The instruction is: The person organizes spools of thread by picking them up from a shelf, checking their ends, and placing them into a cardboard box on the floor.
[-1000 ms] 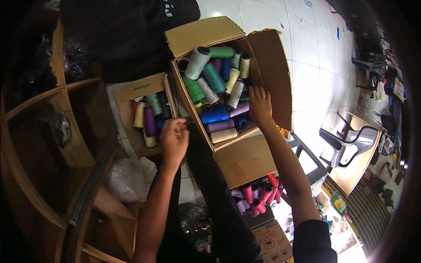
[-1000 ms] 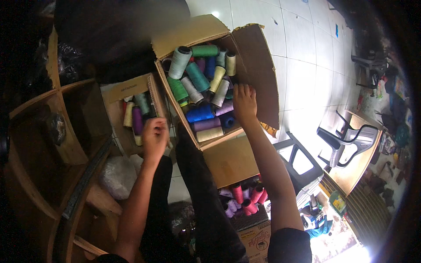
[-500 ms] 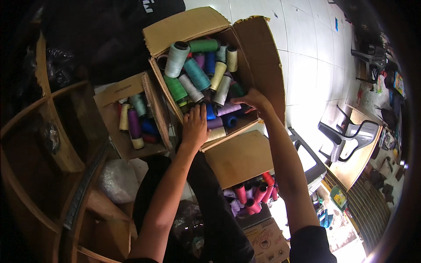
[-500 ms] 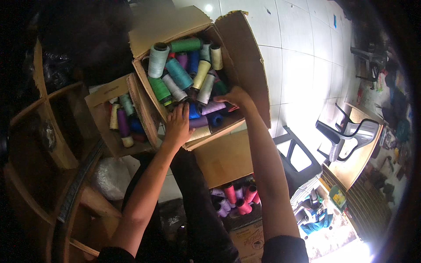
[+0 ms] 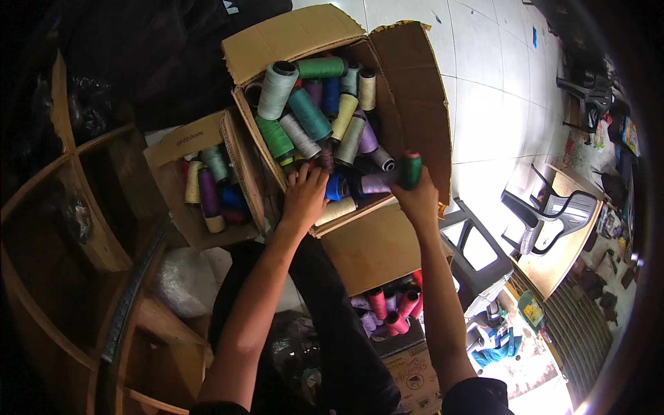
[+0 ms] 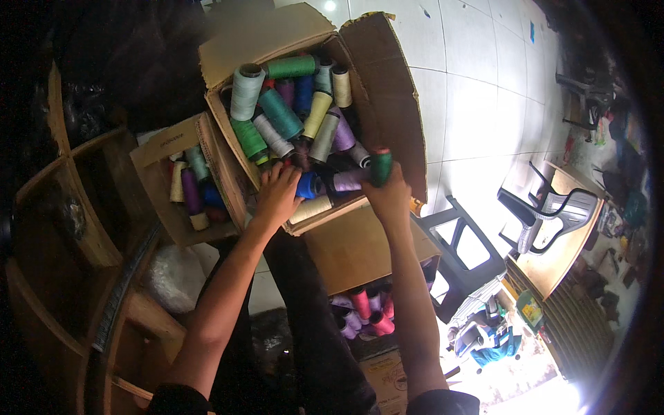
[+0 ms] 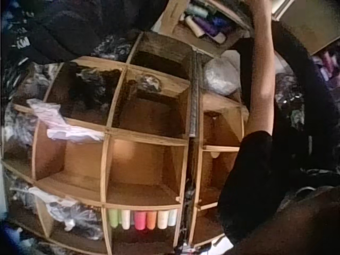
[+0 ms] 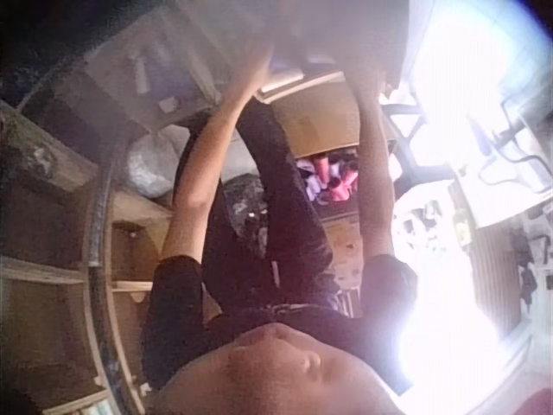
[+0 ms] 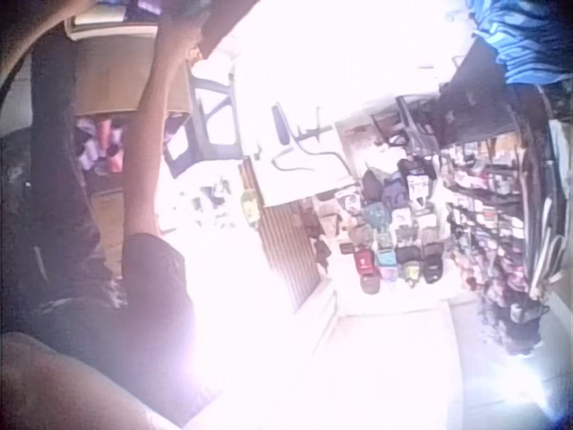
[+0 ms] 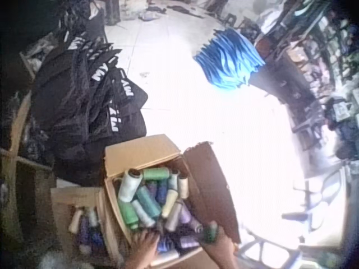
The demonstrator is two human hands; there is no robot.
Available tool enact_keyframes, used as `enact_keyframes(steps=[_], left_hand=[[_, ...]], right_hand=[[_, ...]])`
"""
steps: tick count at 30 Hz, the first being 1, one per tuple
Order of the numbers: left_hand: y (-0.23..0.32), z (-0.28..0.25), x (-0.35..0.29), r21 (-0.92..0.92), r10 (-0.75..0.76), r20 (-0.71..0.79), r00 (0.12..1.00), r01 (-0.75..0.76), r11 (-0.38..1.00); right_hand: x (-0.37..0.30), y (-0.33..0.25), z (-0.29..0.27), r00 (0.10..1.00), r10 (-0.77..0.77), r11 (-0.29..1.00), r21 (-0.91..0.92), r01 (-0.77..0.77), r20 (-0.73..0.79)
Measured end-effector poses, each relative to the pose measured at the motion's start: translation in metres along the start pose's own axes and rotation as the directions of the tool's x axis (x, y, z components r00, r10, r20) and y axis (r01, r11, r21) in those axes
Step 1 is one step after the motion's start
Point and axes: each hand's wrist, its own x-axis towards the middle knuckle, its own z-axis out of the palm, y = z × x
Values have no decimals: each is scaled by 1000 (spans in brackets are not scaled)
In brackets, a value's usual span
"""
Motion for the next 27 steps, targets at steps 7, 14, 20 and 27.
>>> enact_keyframes(steps=[7, 14, 20, 27], left_hand=[[17, -65, -53, -674, -343, -183, 921, 137, 726], [-64, -113, -130, -889, -826, -42, 562, 356, 287], [-123, -95, -152, -729, -823, -137, 552, 506, 461], [-102, -88, -148, -460, -719, -199, 666, 585, 668]], right_hand=[[-45, -46, -35, 972, 27, 886, 445, -132, 233], [-84, -145, 65, 734, -579, 748, 589, 306, 354], [-100, -212, 158, 787, -571, 817, 253, 518, 235], [-97, -152, 143, 949, -304, 909, 326, 260, 89]])
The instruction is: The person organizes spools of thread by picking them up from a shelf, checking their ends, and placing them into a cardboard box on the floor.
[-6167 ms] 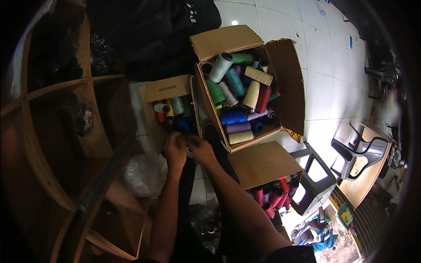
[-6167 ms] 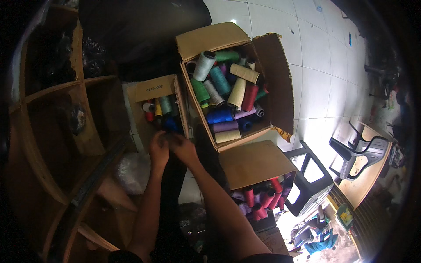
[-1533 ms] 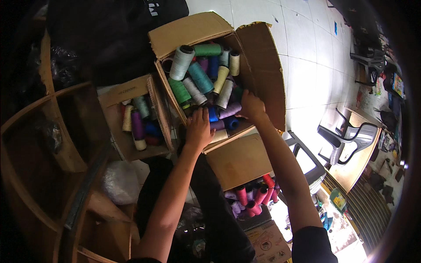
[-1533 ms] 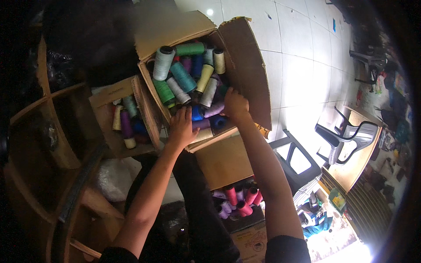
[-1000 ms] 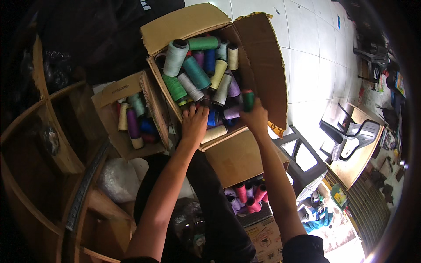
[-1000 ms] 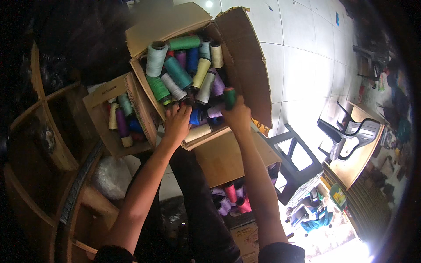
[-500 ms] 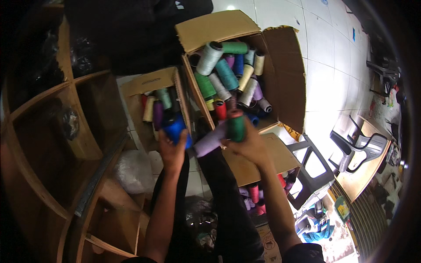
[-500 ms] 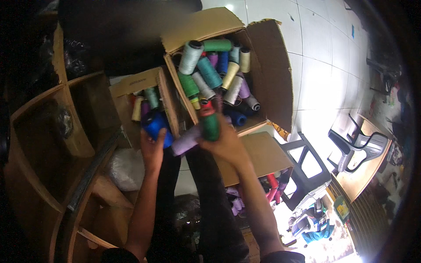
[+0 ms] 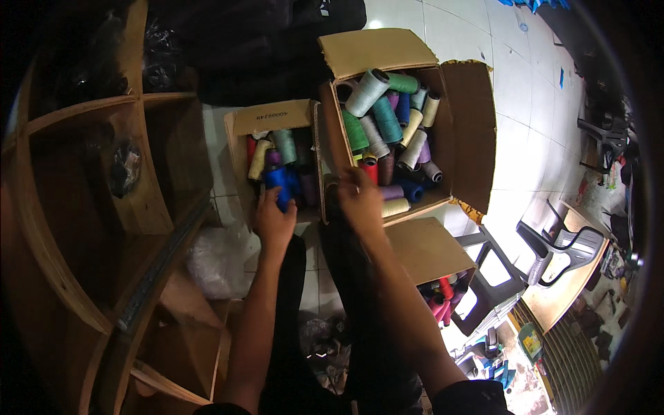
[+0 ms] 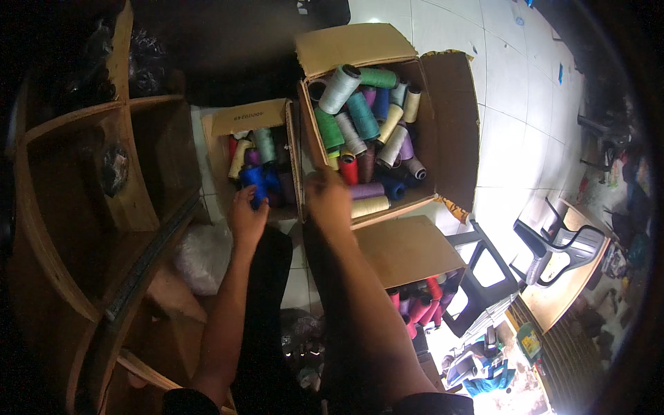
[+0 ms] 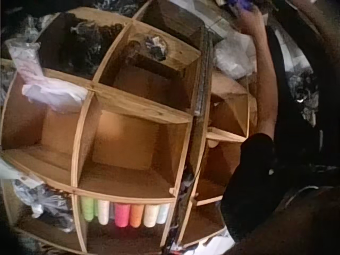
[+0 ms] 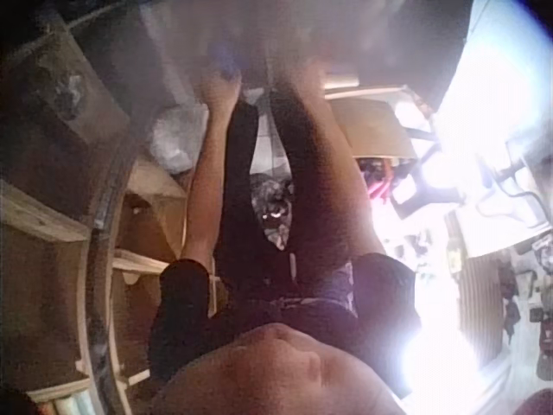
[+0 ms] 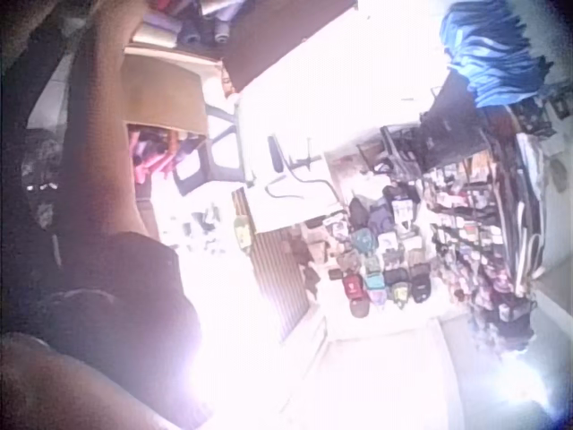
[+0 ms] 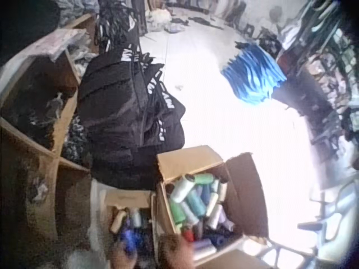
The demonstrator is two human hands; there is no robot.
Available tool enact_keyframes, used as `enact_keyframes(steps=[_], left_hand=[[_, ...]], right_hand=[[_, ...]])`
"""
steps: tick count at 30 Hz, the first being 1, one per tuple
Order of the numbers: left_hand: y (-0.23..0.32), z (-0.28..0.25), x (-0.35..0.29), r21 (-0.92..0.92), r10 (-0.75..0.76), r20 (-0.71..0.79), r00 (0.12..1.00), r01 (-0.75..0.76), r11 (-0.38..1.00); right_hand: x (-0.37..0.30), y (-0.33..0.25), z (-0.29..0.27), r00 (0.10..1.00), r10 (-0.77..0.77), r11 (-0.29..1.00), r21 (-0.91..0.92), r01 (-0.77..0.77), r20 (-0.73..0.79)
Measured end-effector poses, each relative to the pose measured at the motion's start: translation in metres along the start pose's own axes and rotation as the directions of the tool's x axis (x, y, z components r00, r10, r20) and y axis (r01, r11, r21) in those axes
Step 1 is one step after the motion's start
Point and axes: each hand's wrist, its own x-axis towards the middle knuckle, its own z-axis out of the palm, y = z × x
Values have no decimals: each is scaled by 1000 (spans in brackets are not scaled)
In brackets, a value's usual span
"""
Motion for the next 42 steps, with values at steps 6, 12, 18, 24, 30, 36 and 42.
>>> enact_keyframes(steps=[6, 12, 18, 24, 30, 36, 42], left_hand=[[-8, 31, 19, 46, -202, 31, 979, 200, 979], [-31, 50, 37, -176, -57, 99, 993, 74, 982], [-24, 47, 15, -220, -19, 20, 1000, 23, 975], [-5, 44, -19, -275, -54, -9, 998, 50, 960], [-10, 36, -35, -401, -50, 13, 999, 51, 914], [3, 33, -50, -492, -176, 65, 982, 185, 850], [-14, 22, -36, -362, -145, 14, 989, 140, 922]], right_hand=[[-15, 119, -73, 978, 37, 928, -357, -110, -205], [1, 139, -67, 990, -26, 789, -606, 106, 139], [31, 124, -63, 814, 336, 743, -664, 80, 474], [48, 125, -66, 679, 426, 552, -767, 328, 597], [40, 117, -64, 671, 380, 532, -744, 404, 636], [29, 103, -87, 628, 340, 505, -699, 506, 700], [38, 51, -107, 492, 465, 849, -528, -14, 736]])
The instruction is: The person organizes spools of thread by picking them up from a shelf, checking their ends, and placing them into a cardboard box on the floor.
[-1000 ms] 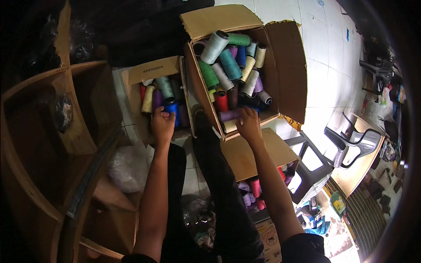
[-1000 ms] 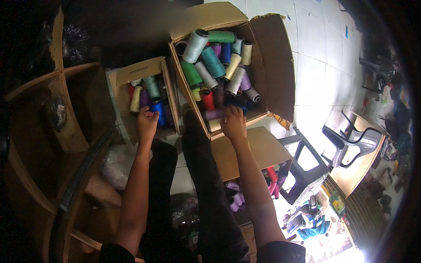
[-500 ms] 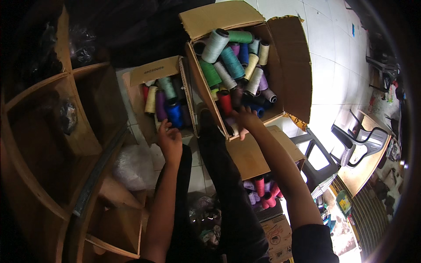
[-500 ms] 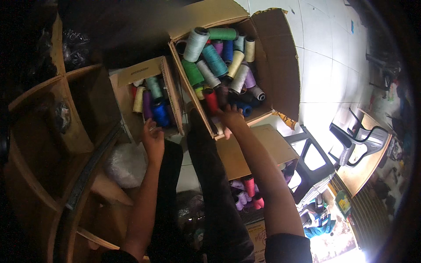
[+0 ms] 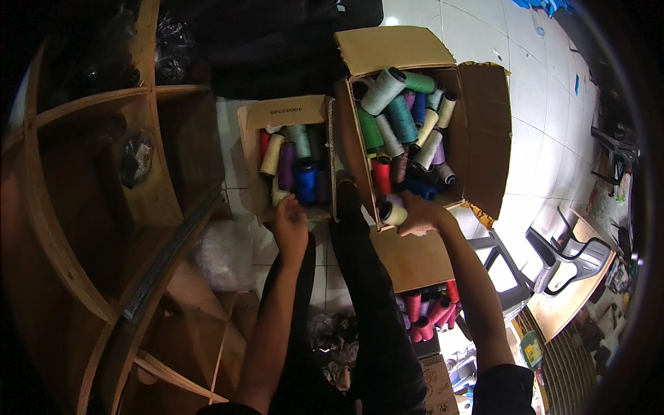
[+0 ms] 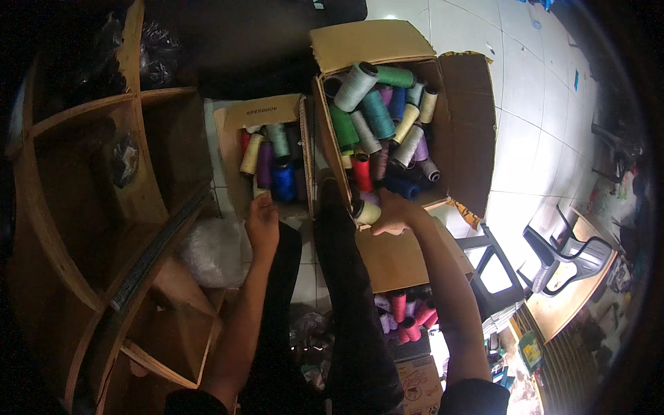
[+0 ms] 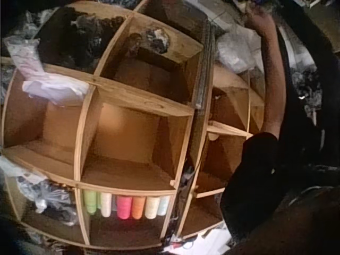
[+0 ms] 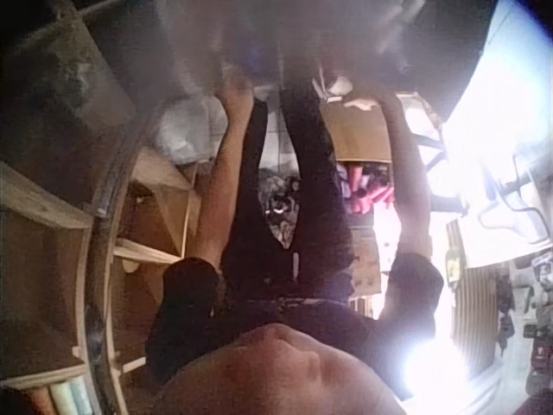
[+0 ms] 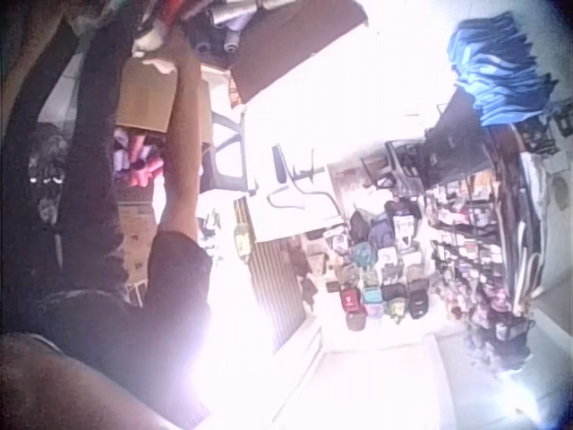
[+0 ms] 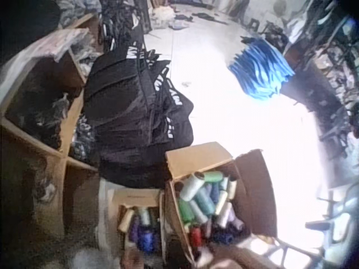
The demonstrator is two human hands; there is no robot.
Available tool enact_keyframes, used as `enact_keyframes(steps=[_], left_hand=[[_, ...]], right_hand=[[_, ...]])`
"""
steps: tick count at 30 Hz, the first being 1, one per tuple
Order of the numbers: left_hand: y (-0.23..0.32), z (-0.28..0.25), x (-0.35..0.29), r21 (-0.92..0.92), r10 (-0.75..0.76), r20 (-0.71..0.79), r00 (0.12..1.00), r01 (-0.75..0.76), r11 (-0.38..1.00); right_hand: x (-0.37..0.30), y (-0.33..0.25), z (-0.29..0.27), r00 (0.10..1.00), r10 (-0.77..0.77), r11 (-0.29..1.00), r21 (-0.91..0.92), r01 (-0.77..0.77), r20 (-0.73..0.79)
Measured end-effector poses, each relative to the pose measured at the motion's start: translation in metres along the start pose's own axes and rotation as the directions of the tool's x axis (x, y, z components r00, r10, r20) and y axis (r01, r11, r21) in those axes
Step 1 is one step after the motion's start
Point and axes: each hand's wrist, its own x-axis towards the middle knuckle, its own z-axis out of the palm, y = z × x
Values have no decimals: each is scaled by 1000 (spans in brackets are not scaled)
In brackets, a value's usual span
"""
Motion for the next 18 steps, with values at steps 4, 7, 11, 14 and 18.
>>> enact_keyframes(steps=[4, 7, 11, 14, 18], left_hand=[[0, -15, 74, -197, -103, 47, 994, 110, 974], [41, -21, 124, -388, -287, 118, 951, 310, 868], [41, -40, 171, -164, -77, 107, 991, 94, 982], [43, -40, 182, -154, 102, 58, 993, -93, 984], [44, -47, 183, 68, 161, 119, 980, -170, 983]], right_hand=[[-23, -40, 8, 915, -371, 697, 604, 387, -157], [-11, -85, 20, 911, -397, 458, 836, 303, -113], [51, -162, 39, 883, -412, 294, 885, 361, -224], [90, -194, 33, 955, -239, 394, 881, 262, -177], [110, -193, 44, 889, -62, 663, 647, 377, -454]])
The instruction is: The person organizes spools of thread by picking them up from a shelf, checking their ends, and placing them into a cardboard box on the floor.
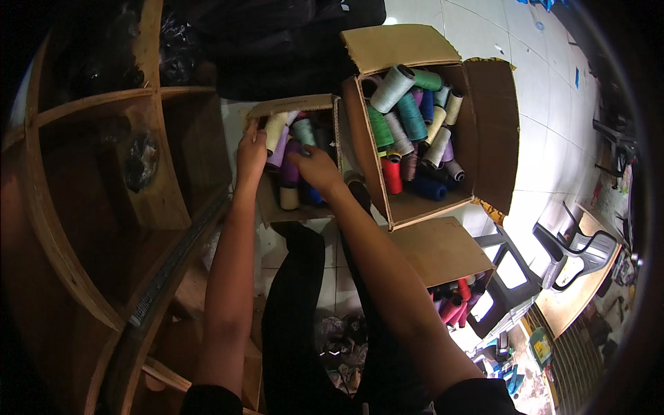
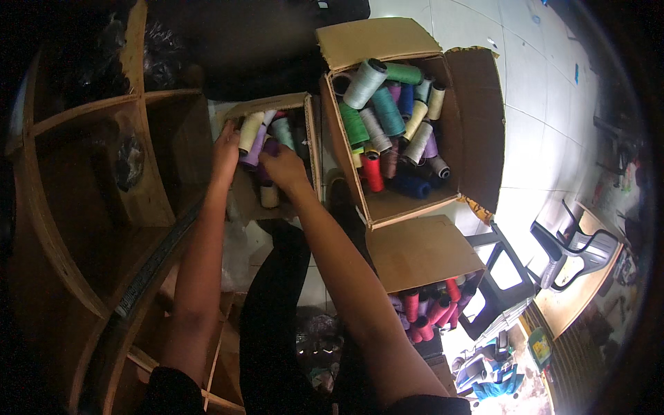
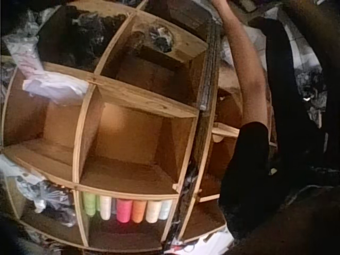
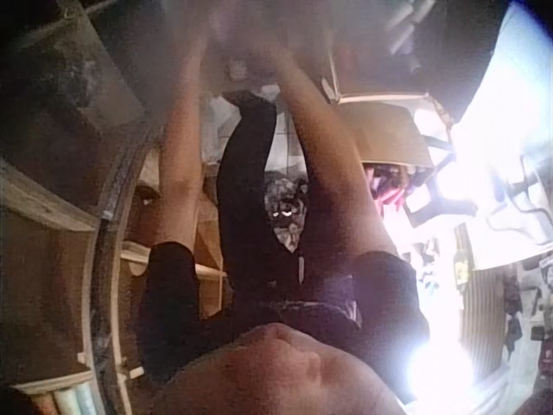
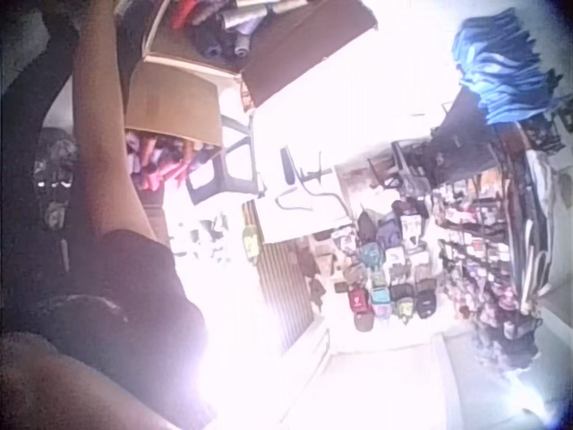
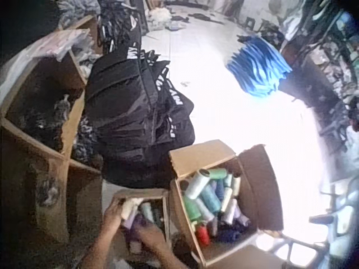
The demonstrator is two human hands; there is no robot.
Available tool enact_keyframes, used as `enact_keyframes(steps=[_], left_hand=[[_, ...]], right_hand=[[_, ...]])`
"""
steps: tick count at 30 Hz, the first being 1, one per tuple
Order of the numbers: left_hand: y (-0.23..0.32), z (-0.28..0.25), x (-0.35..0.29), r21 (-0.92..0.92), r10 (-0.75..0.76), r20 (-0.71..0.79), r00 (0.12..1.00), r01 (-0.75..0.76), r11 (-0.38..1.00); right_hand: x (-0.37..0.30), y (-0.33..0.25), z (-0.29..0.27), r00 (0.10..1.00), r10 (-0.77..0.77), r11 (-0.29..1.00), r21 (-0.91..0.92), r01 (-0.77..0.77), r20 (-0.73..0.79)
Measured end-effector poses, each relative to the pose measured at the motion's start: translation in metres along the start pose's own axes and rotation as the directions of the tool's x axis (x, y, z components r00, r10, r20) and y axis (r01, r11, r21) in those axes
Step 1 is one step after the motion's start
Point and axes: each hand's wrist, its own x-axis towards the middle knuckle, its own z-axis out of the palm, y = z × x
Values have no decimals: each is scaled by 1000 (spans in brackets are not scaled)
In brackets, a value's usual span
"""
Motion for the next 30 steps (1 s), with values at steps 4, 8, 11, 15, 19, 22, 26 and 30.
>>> enact_keyframes(steps=[4, 8, 11, 15, 19, 22, 26, 30], left_hand=[[10, 11, -20, 310, -6, 44, 999, -8, 951], [7, 12, -23, 437, 237, -78, 968, -180, 881], [28, 32, -29, 403, 245, 77, 966, -255, 879], [19, 57, -47, 712, 230, 378, 897, -440, 547], [2, 56, -37, 791, 225, 175, 959, -273, 548], [-14, 53, -33, 869, 179, 212, 961, -269, 415], [-38, 46, -22, 563, 316, -61, 947, -228, 794], [-34, 58, -15, 364, 336, -193, 922, -251, 897]], right_hand=[[-35, 31, -31, 987, 3, 942, 330, -57, 160], [-78, 67, -111, 956, 120, 953, 238, -186, 267], [-91, 127, -188, 971, 19, 988, -147, -55, -238], [-87, 187, -244, 760, -558, 421, -903, -85, -332], [-62, 178, -241, 895, -135, 530, -794, -297, -425], [-52, 182, -239, 860, -107, 529, -761, -376, -500], [-63, 152, -218, 876, -5, 591, -708, -386, -482], [-109, 124, -217, 876, 20, 699, -620, -357, -481]])
